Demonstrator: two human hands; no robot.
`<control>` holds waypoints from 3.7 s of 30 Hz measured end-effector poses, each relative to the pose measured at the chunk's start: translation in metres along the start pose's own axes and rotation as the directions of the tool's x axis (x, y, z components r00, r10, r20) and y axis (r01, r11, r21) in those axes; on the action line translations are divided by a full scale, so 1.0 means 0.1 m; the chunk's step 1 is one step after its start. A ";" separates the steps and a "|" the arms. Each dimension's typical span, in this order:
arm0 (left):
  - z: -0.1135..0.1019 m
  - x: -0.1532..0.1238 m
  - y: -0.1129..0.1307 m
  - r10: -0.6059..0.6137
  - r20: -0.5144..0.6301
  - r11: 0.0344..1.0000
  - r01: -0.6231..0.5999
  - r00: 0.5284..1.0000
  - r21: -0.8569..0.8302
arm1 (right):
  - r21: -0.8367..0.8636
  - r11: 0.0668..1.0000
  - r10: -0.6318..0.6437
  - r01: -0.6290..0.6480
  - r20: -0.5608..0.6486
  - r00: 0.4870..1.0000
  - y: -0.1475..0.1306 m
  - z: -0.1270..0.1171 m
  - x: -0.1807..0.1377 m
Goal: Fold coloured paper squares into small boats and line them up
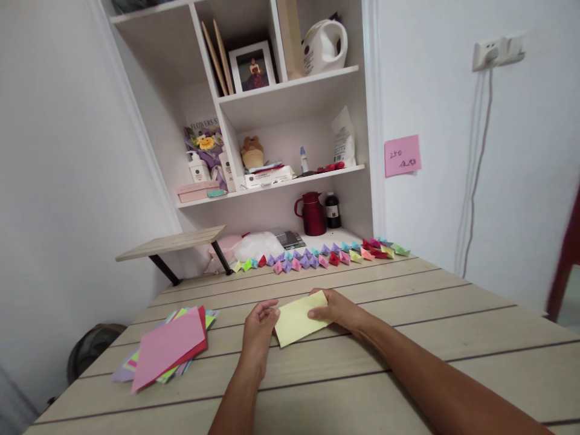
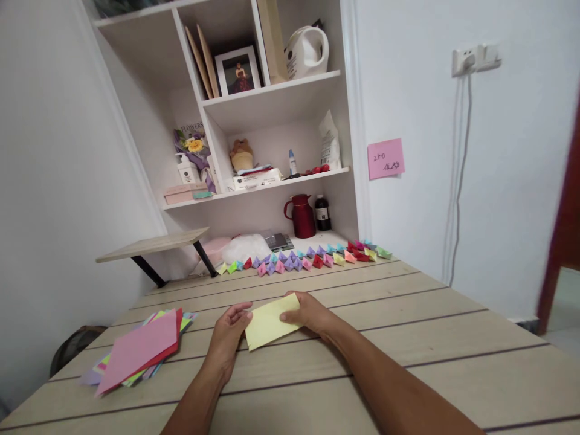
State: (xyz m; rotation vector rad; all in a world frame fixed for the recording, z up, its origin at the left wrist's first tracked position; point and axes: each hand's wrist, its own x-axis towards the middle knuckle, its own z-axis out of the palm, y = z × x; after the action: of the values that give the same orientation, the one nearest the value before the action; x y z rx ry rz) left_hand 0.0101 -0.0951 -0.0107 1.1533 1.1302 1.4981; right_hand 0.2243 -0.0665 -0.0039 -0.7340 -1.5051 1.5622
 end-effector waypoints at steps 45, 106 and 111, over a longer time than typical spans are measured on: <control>-0.02 -0.07 0.10 -0.032 -0.067 0.988 0.022 0.997 -0.153 | -0.066 0.995 -0.086 0.074 -0.206 0.975 0.00 0.02 0.02; 0.08 -0.13 0.10 0.036 0.101 0.998 -0.031 0.994 -0.050 | -0.117 0.993 -0.036 0.027 -0.079 0.996 -0.02 0.08 -0.02; 0.04 -0.09 0.09 0.074 0.024 0.996 -0.073 0.997 -0.053 | -0.124 0.992 -0.037 0.021 -0.129 0.991 0.01 0.09 0.00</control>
State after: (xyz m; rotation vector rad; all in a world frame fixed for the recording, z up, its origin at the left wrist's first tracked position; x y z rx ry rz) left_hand 0.0139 -0.1049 -0.0023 1.1864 1.0347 1.5554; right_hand 0.2169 -0.0710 -0.0035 -0.8644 -1.5170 1.3816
